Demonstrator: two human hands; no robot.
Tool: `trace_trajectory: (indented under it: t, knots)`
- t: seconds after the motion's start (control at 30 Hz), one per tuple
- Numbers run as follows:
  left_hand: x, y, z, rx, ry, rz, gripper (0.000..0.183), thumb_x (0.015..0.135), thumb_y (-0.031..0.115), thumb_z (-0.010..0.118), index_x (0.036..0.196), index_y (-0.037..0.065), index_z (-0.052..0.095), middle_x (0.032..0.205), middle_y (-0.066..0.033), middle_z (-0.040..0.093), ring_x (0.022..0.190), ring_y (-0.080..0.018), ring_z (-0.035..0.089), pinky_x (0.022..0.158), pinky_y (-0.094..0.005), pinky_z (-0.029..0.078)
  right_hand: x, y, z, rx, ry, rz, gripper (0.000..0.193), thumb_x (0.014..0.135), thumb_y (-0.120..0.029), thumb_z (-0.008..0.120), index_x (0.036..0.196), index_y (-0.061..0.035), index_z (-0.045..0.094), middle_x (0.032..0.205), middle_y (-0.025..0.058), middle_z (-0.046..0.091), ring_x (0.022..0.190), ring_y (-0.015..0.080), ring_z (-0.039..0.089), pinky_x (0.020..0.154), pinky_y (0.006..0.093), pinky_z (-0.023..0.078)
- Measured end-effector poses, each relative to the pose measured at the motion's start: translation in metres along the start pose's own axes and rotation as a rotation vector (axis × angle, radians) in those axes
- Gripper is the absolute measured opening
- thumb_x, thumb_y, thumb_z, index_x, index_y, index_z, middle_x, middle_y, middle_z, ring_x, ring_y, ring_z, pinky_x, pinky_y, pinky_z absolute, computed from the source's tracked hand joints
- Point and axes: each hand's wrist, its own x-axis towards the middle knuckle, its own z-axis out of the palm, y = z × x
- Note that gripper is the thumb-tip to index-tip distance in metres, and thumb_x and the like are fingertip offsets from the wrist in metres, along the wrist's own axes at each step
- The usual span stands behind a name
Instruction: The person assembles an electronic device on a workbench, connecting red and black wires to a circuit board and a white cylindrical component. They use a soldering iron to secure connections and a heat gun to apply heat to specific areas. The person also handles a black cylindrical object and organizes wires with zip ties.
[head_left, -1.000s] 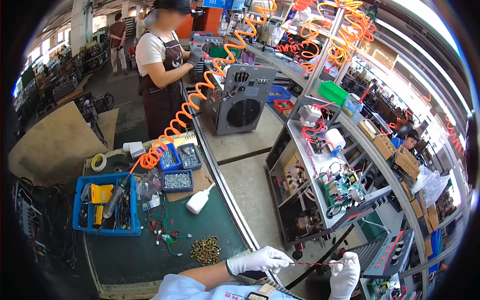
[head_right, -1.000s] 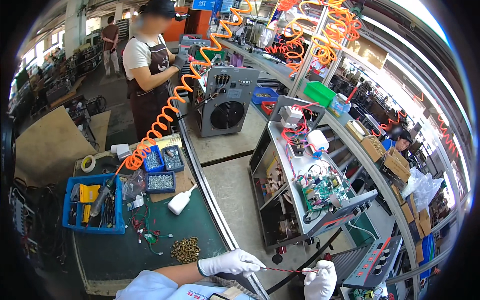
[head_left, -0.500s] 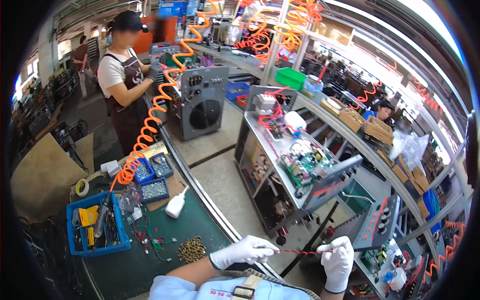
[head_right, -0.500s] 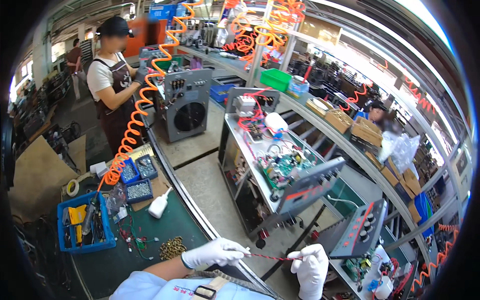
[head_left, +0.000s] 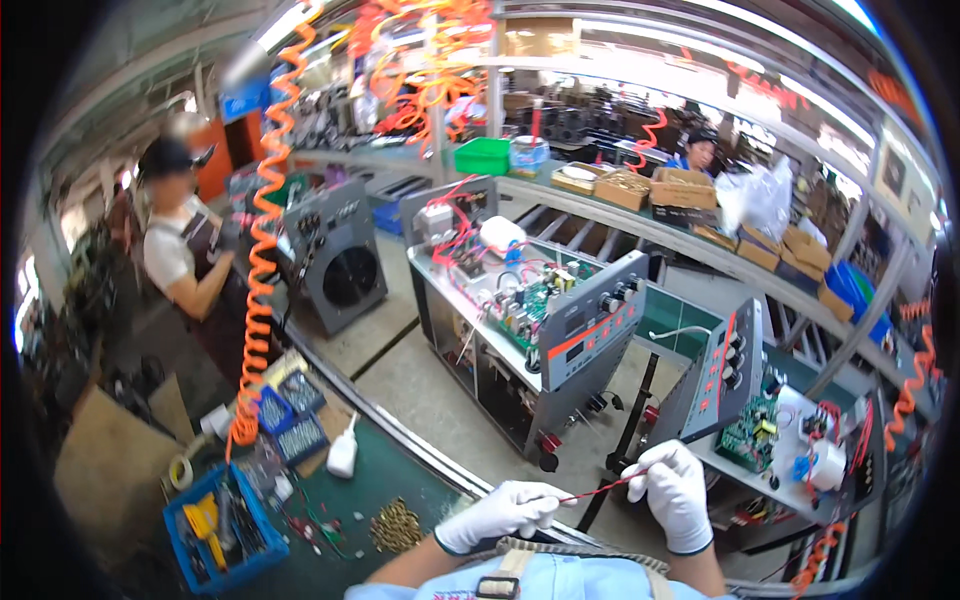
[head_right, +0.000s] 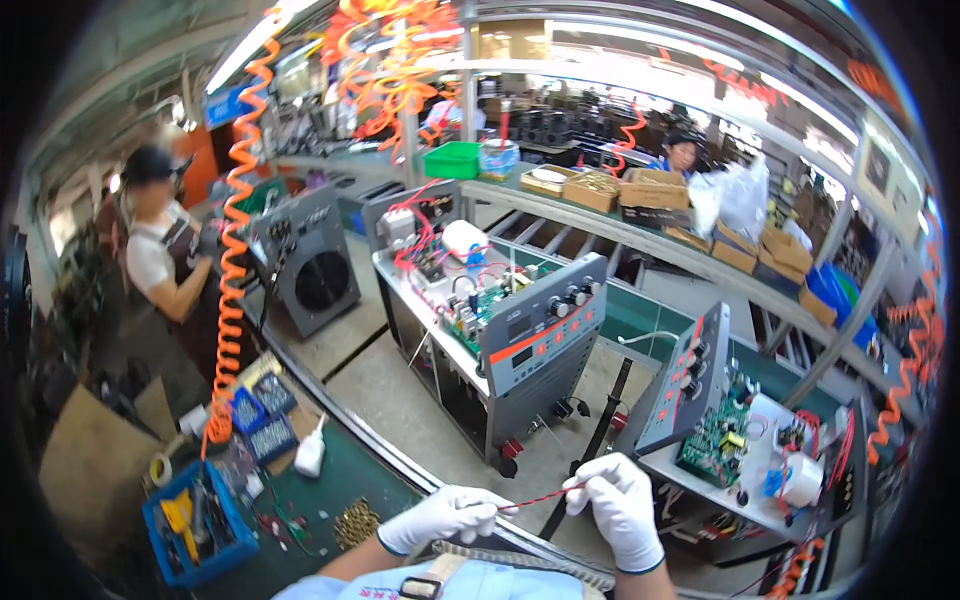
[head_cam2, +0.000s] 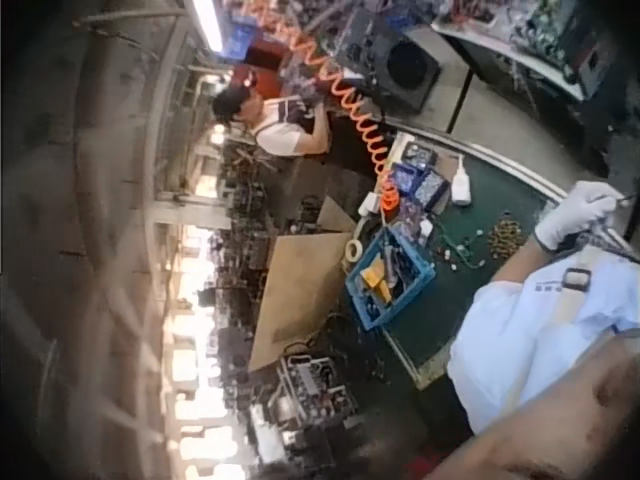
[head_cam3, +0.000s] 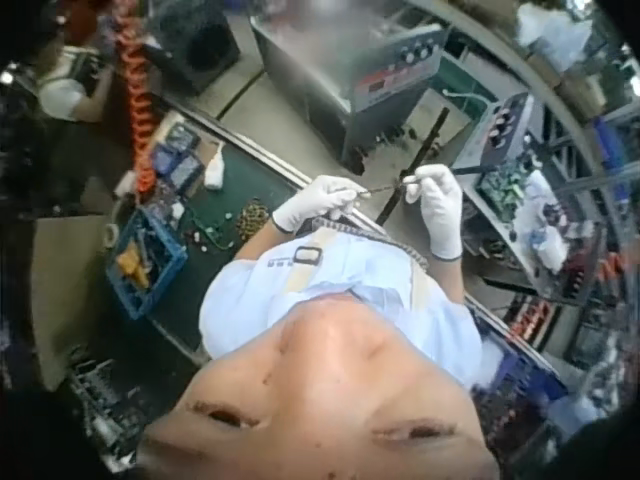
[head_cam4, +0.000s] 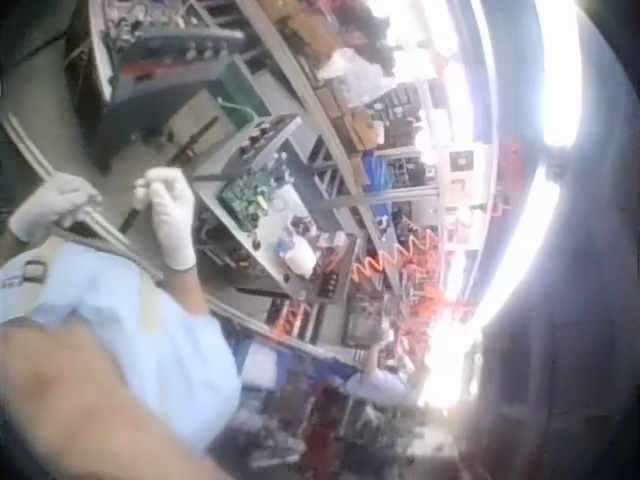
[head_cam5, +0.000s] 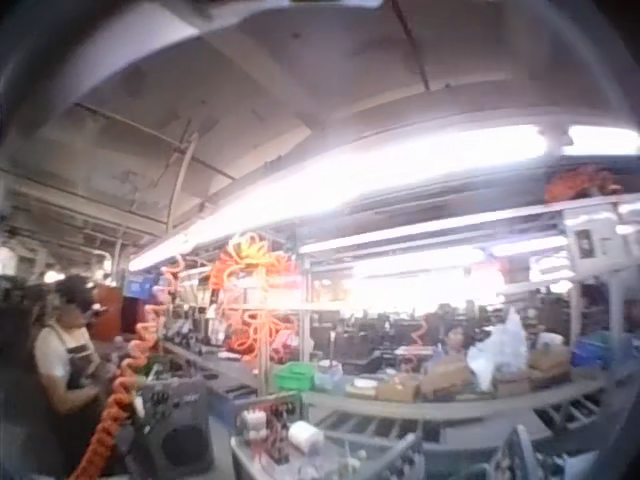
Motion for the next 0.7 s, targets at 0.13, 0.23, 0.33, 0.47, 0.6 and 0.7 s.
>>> trace_trajectory:
  t: [0.13,0.23,0.33,0.47,0.6,0.7]
  knots:
    - [-0.009,0.001,0.006,-0.063,0.075,0.038,0.029,0.1,0.018,0.059,0.123,0.002,0.066,0.08,0.0009,0.064,0.062,-0.0036,0.051,0.056,-0.0182,0.041,-0.001,-0.017,-0.001,0.101,0.025,-0.041,0.012,0.096,-0.005,0.058,0.103,0.0049,0.058,0.089,0.0192,0.069,0.072,0.0194,0.067,0.068,0.0322,0.055]
    - [0.015,0.0,0.018,0.159,0.194,0.338,0.023,0.097,0.012,0.063,0.114,-0.002,0.069,0.08,0.0013,0.064,0.068,-0.0038,0.054,0.061,-0.0204,0.045,-0.015,-0.035,-0.012,0.008,0.016,-0.119,0.014,0.096,-0.006,0.06,0.104,0.0054,0.058,0.091,0.0185,0.069,0.073,0.0198,0.068,0.07,0.0333,0.056]
    - [0.031,0.034,0.046,0.619,0.361,0.547,0.019,0.091,0.012,0.069,0.108,0.004,0.072,0.073,-0.0059,0.065,0.064,-0.013,0.059,0.061,-0.0307,0.049,-0.029,-0.053,-0.034,-0.121,0.02,-0.184,0.012,0.096,-0.003,0.059,0.105,0.0052,0.059,0.093,0.0141,0.067,0.079,0.0175,0.067,0.074,0.033,0.056]
    - [0.047,0.083,0.082,1.02,0.415,0.895,0.019,0.084,0.01,0.072,0.103,0.009,0.072,0.065,-0.0104,0.059,0.056,-0.0239,0.058,0.054,-0.0356,0.046,-0.04,-0.101,-0.064,-0.32,0.02,-0.376,0.021,0.097,-0.003,0.061,0.117,0.0028,0.06,0.098,0.0109,0.068,0.087,0.017,0.067,0.08,0.0316,0.055]
    - [0.075,0.173,0.159,1.639,0.335,1.193,0.033,0.076,0.006,0.072,0.108,0.007,0.067,0.062,-0.0056,0.054,0.055,-0.0234,0.057,0.048,-0.0367,0.041,-0.046,-0.176,-0.126,-0.611,0.074,-0.636,0.024,0.096,0.001,0.058,0.12,0.0021,0.059,0.103,0.0083,0.067,0.094,0.0143,0.063,0.081,0.0282,0.052]
    - [0.123,0.22,0.222,1.796,0.338,1.518,0.029,0.077,0.011,0.069,0.105,0.007,0.065,0.071,-0.0046,0.058,0.06,-0.0209,0.06,0.051,-0.0354,0.043,-0.044,-0.238,-0.171,-0.791,0.219,-0.553,0.02,0.098,-0.002,0.058,0.117,0.0008,0.061,0.096,0.0013,0.064,0.086,0.0073,0.059,0.077,0.0235,0.05]
